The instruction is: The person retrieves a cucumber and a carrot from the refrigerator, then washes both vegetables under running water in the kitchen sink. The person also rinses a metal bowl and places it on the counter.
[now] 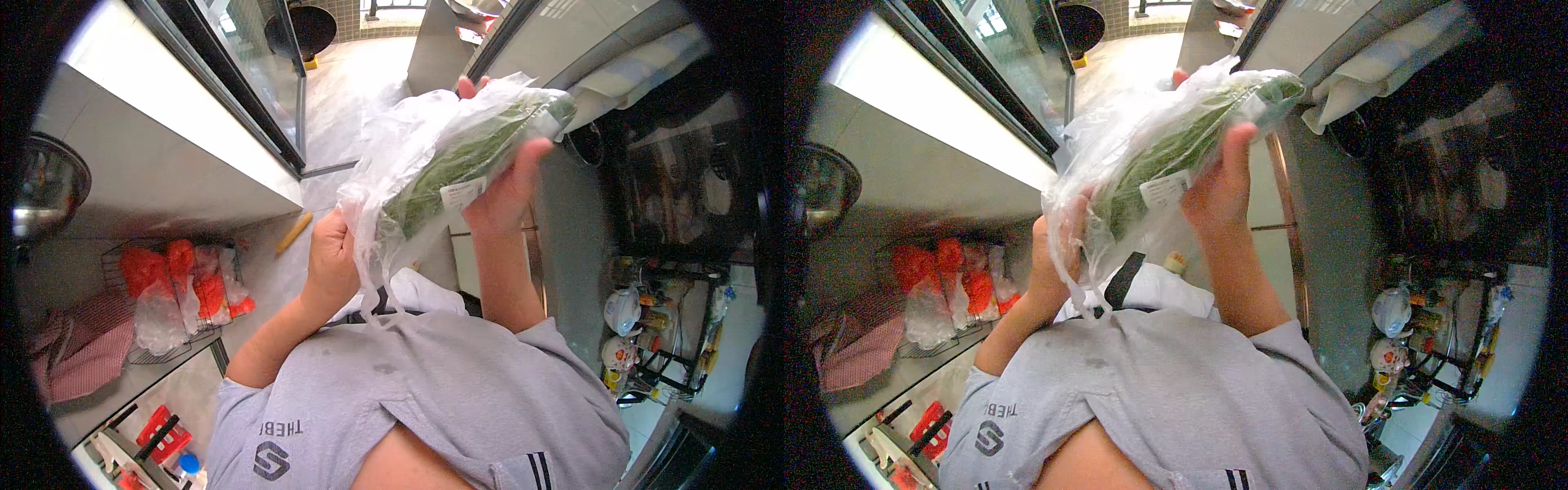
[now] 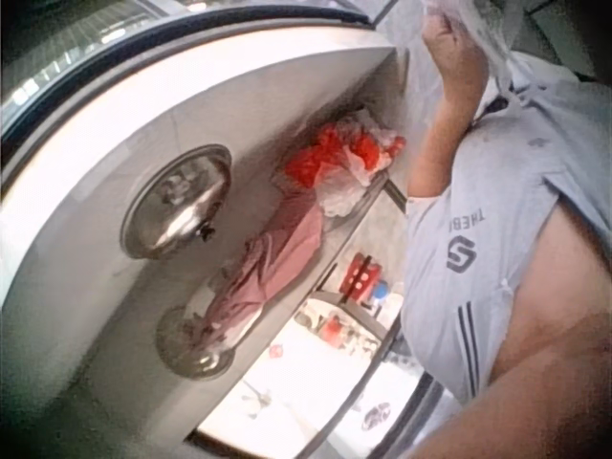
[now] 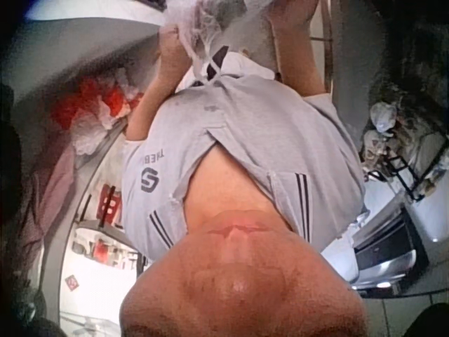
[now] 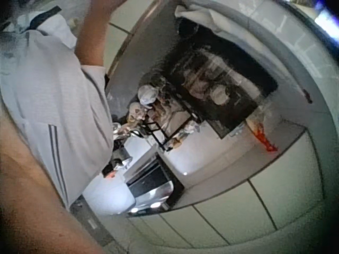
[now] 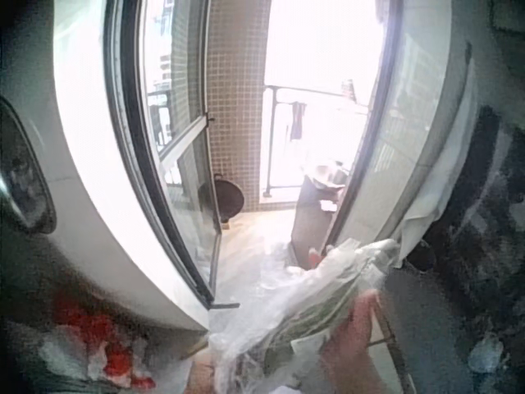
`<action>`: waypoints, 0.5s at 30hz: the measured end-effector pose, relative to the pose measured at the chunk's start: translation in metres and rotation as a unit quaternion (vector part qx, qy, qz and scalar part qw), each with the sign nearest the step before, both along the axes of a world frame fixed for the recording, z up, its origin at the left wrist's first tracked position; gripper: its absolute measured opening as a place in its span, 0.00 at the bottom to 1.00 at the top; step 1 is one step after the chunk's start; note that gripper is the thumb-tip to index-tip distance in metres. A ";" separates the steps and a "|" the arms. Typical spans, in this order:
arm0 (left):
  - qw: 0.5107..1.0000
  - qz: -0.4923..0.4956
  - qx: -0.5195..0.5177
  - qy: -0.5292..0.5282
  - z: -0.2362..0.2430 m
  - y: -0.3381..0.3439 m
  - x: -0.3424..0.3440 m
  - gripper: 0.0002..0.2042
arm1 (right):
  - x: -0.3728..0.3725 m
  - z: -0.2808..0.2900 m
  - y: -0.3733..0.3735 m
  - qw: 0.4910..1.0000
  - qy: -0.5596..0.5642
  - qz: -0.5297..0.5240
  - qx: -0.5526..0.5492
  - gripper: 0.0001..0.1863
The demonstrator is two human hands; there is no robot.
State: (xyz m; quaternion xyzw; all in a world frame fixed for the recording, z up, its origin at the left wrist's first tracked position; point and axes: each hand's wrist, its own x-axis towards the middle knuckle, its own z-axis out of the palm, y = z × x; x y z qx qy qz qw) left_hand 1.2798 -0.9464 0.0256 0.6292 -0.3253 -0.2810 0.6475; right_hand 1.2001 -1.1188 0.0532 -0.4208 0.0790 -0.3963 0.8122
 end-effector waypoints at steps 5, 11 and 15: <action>0.999 0.003 -0.020 0.043 0.009 0.002 0.021 0.10 | -0.004 -0.017 -0.002 0.986 0.048 -0.053 0.148 0.32; 0.954 -0.020 -0.080 0.290 0.019 -0.001 0.052 0.05 | -0.003 -0.038 -0.017 0.967 -0.147 0.047 0.202 0.30; 0.962 0.008 -0.072 0.265 0.032 0.002 0.053 0.04 | -0.007 -0.042 -0.021 0.952 -0.176 0.094 0.230 0.29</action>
